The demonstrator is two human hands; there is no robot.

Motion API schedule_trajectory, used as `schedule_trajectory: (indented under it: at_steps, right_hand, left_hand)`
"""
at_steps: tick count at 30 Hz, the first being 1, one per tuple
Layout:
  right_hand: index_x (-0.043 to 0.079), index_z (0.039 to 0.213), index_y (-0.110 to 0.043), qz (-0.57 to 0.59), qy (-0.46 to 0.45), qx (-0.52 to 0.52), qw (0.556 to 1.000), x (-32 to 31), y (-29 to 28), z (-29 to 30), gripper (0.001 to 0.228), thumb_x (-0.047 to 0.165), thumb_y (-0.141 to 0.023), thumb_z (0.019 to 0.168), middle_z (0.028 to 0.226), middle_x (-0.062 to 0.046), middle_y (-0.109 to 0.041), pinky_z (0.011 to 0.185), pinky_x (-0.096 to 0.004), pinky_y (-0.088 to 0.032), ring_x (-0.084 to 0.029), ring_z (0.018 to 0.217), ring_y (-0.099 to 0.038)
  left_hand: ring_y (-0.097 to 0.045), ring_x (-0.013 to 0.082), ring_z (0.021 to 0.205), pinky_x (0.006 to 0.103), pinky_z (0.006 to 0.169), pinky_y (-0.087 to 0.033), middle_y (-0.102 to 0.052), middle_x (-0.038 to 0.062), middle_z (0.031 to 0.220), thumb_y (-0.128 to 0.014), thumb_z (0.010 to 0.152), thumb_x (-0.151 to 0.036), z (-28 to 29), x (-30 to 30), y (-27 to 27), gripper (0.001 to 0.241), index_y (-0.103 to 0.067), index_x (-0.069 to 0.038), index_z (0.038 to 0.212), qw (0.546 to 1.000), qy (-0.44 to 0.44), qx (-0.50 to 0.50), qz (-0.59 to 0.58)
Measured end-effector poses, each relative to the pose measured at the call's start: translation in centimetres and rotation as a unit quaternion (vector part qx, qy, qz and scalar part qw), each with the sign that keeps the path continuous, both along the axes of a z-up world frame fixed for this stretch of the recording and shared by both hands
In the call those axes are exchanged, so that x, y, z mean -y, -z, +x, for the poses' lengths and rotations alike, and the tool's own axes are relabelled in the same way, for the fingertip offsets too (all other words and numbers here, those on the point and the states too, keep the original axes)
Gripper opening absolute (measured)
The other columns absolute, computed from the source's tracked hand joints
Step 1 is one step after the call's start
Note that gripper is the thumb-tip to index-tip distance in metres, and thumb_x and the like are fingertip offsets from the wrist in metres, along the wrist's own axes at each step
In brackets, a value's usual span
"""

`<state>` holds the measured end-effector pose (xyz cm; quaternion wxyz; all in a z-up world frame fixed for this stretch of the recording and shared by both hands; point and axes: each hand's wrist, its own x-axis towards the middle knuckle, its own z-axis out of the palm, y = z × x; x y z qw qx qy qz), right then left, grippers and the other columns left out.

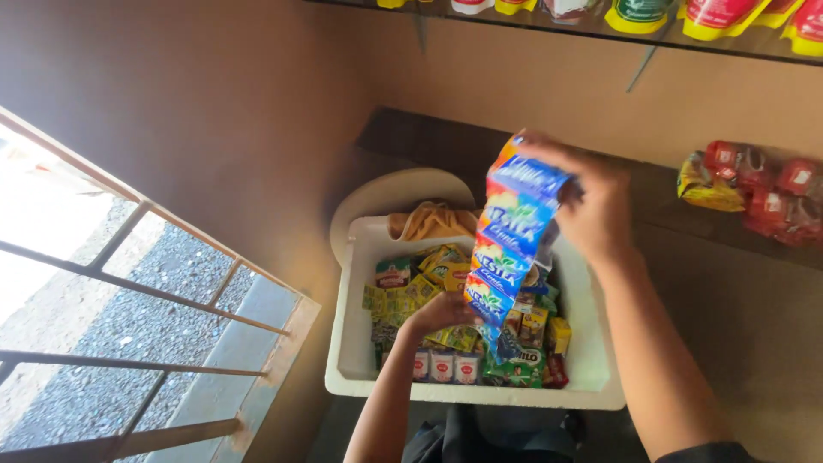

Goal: Transferring various sauce packets and beverage sachets from a bin onto shelves and organizing them.

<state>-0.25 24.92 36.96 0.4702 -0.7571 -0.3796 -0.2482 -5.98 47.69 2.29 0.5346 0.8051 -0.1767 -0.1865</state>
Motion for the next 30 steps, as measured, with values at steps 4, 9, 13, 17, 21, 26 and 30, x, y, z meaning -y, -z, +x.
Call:
schedule_trajectory:
  at_steps: [4,9,13,17,21,26,30]
  right_hand:
    - [0.005,0.128,-0.069,0.053,0.013,-0.009,0.998,3.2,2.7,2.4,0.045,-0.018,-0.06,0.091,0.131,-0.011,-0.072,0.111,-0.032,-0.053,-0.023,0.124,-0.069]
    - [0.007,0.126,-0.072,0.185,0.144,-0.299,0.925,6.6,14.8,5.2,0.04,-0.013,-0.061,0.093,0.121,-0.009,-0.073,0.092,-0.027,-0.052,-0.014,0.106,-0.066]
    - [0.008,0.131,-0.072,0.146,0.109,-0.305,0.935,8.6,27.1,4.7,0.053,-0.008,-0.052,0.084,0.123,-0.01,-0.074,0.099,-0.028,-0.052,-0.016,0.116,-0.068]
    - [0.007,0.146,-0.049,-0.089,0.003,-0.424,0.901,8.3,29.4,2.3,0.078,0.027,-0.084,0.078,0.143,-0.014,-0.055,0.106,-0.042,-0.043,-0.024,0.126,-0.054]
    - [0.004,0.163,-0.024,0.158,-0.298,-0.533,0.776,6.6,23.0,-0.1,0.106,0.037,-0.083,0.082,0.156,-0.015,-0.042,0.12,-0.043,-0.032,-0.024,0.141,-0.046]
    - [0.006,0.156,-0.027,0.109,-0.227,-0.487,0.836,3.7,19.1,-0.3,0.101,0.031,-0.085,0.078,0.151,-0.007,-0.049,0.118,-0.041,-0.033,-0.02,0.141,-0.045]
    - [0.006,0.146,-0.041,0.169,-0.174,-0.435,0.867,2.2,21.2,0.3,0.08,0.019,-0.087,0.081,0.14,-0.01,-0.058,0.116,-0.04,-0.043,-0.022,0.133,-0.055]
  left_hand:
    - [-0.065,0.0091,0.092,0.0315,0.084,-0.056,-0.074,0.0,0.095,-0.082,0.088,-0.023,-1.5,0.3,-3.6,0.034,-0.074,-0.002,0.113,0.978,-0.055,-0.072,-0.188]
    - [-0.061,0.0058,0.096,0.0279,0.089,-0.051,-0.071,-0.002,0.099,-0.075,0.1,-0.019,-0.3,0.0,-9.6,0.022,-0.073,0.001,0.109,0.953,-0.079,-0.033,-0.292]
    - [-0.061,0.0049,0.098,0.0254,0.092,-0.05,-0.069,-0.003,0.102,-0.074,0.096,-0.021,0.7,1.5,-16.4,0.024,-0.073,-0.001,0.111,0.926,-0.132,0.016,-0.353]
    - [-0.058,0.0114,0.103,0.0284,0.091,-0.052,-0.063,0.001,0.101,-0.077,0.095,-0.02,3.0,2.8,-19.5,0.021,-0.073,-0.002,0.105,0.938,-0.163,0.085,-0.292]
    - [-0.052,0.0242,0.108,0.0337,0.096,-0.049,-0.059,0.014,0.094,-0.086,0.097,-0.021,5.3,4.8,-19.9,0.034,-0.069,0.008,0.09,0.947,-0.217,0.237,-0.001]
    - [-0.057,0.0126,0.114,0.0267,0.091,-0.05,-0.062,0.006,0.123,-0.075,0.094,-0.013,6.6,7.7,-22.9,0.021,-0.07,0.001,0.109,0.901,-0.175,0.24,-0.315]
    - [-0.062,0.006,0.093,0.0216,0.077,-0.053,-0.06,0.001,0.121,-0.076,0.095,-0.007,8.3,9.4,-23.8,0.012,-0.072,0.001,0.103,0.857,-0.226,0.207,-0.415]
